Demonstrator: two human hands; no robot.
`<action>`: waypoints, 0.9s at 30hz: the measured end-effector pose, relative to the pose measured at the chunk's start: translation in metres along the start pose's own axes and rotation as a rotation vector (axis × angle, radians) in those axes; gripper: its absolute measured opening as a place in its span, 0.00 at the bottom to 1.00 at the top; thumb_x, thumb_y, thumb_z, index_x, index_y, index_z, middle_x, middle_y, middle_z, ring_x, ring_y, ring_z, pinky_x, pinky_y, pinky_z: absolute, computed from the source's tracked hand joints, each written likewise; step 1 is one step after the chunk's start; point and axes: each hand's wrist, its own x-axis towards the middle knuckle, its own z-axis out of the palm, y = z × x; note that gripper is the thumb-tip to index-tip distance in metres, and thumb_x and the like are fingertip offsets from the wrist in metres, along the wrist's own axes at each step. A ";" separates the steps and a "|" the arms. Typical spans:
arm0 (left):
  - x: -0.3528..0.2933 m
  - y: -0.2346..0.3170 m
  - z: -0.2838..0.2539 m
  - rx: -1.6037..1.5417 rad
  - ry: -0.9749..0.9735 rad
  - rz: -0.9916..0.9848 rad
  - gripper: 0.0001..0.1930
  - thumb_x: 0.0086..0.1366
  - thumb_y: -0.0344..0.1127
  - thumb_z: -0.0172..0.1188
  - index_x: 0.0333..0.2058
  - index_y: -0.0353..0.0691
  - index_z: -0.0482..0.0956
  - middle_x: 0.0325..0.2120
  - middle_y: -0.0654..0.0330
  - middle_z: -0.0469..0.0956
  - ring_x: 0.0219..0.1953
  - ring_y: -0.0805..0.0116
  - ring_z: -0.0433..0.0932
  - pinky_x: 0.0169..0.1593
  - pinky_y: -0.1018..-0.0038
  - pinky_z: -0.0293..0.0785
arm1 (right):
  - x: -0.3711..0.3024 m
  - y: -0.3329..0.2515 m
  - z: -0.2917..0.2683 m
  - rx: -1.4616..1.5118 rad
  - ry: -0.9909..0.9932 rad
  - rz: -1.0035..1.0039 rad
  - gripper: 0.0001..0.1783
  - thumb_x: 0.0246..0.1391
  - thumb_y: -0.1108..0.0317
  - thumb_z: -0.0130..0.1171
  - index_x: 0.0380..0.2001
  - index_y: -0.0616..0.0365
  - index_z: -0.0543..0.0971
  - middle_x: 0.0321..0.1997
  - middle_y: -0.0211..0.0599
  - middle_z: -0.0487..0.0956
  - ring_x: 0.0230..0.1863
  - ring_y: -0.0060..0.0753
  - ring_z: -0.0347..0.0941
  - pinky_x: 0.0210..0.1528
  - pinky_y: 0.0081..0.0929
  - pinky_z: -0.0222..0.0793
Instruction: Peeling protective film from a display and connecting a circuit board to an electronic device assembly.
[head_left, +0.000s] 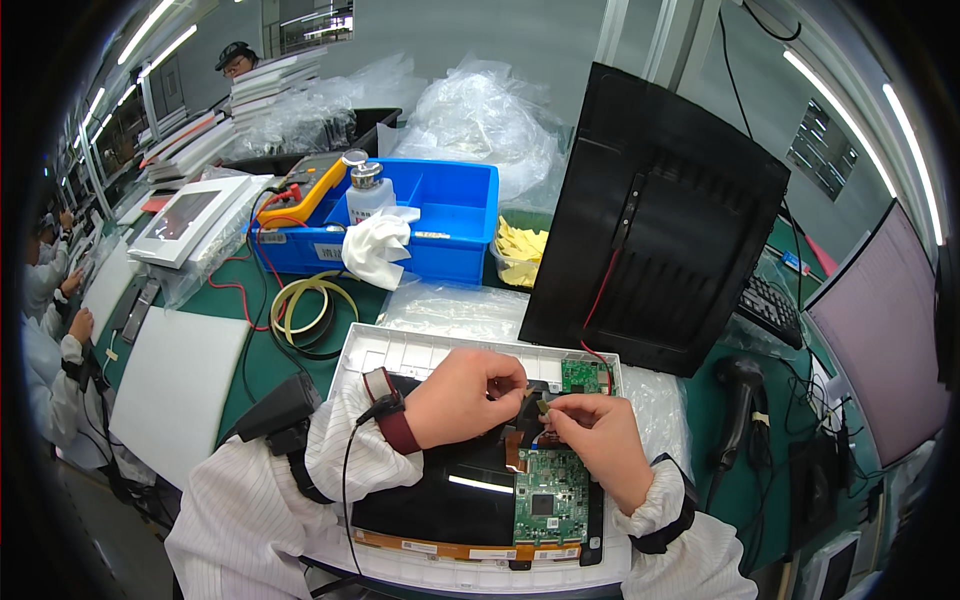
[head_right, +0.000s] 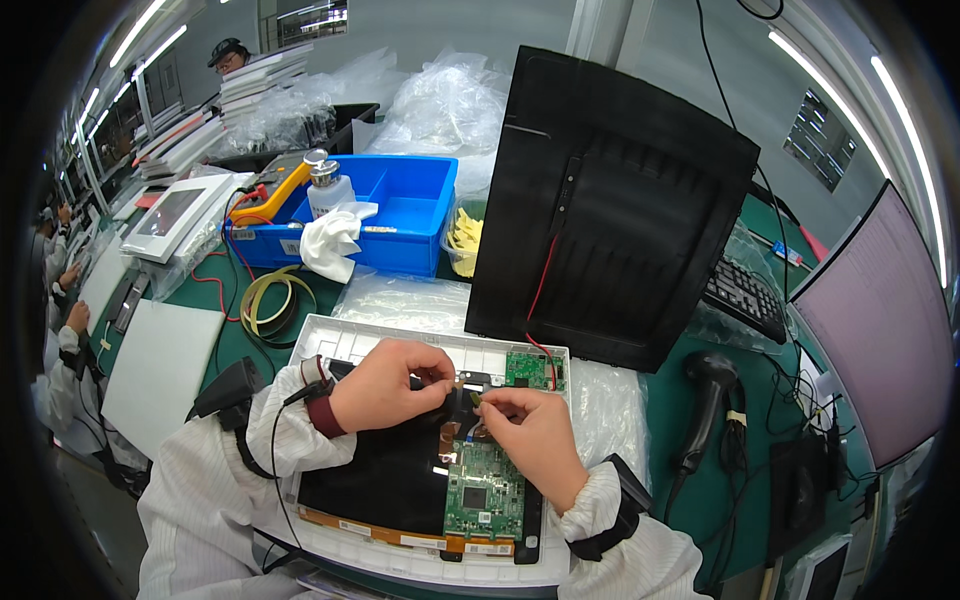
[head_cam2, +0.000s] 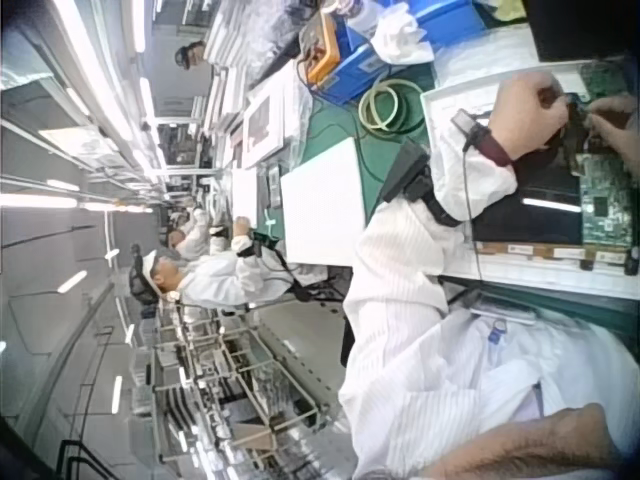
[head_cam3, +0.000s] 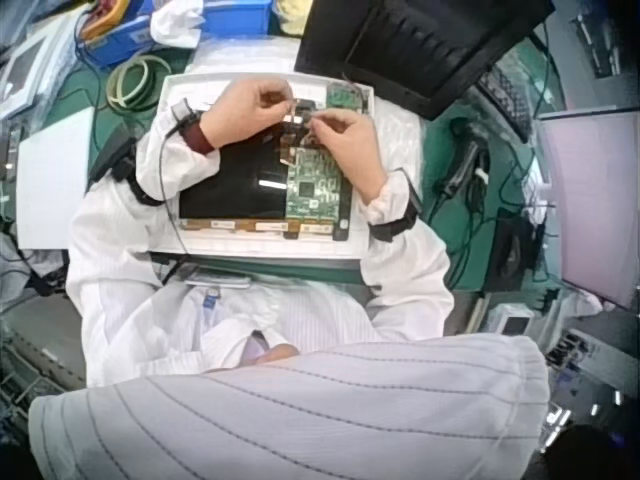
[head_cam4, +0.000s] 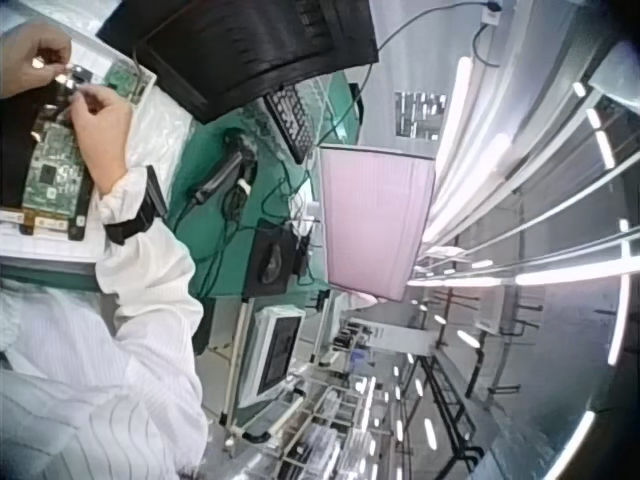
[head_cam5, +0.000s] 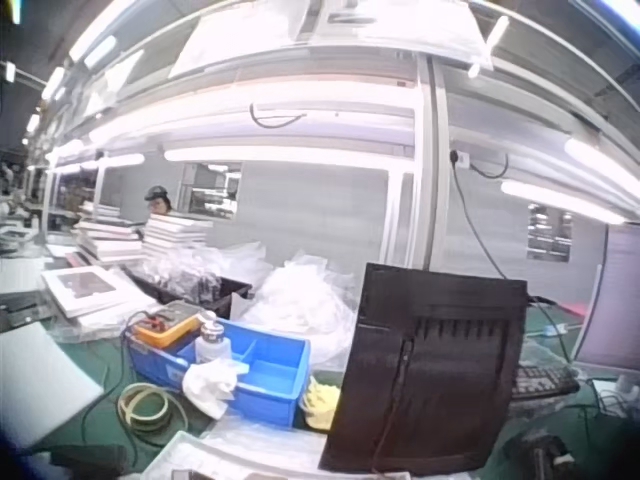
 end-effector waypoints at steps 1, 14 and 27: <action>0.001 0.002 -0.005 0.052 0.010 0.011 0.04 0.48 0.27 0.55 0.24 0.32 0.74 0.18 0.58 0.74 0.22 0.72 0.73 0.29 0.79 0.69 | 0.000 -0.001 0.001 0.033 -0.012 0.004 0.08 0.44 0.76 0.54 0.29 0.69 0.76 0.25 0.37 0.77 0.25 0.20 0.73 0.28 0.14 0.69; 0.109 -0.035 -0.070 0.639 0.397 0.225 0.03 0.44 0.28 0.55 0.20 0.36 0.75 0.18 0.58 0.74 0.26 0.60 0.72 0.33 0.69 0.68 | -0.002 0.004 -0.001 -0.004 -0.044 -0.046 0.08 0.43 0.75 0.55 0.28 0.69 0.76 0.24 0.38 0.77 0.24 0.22 0.74 0.27 0.14 0.69; 0.147 -0.048 -0.059 1.120 0.167 0.106 0.07 0.43 0.29 0.55 0.22 0.47 0.80 0.21 0.65 0.75 0.35 0.68 0.68 0.38 0.69 0.60 | -0.002 0.003 0.000 0.000 -0.042 -0.031 0.08 0.43 0.74 0.56 0.29 0.68 0.76 0.25 0.39 0.78 0.24 0.23 0.74 0.28 0.15 0.69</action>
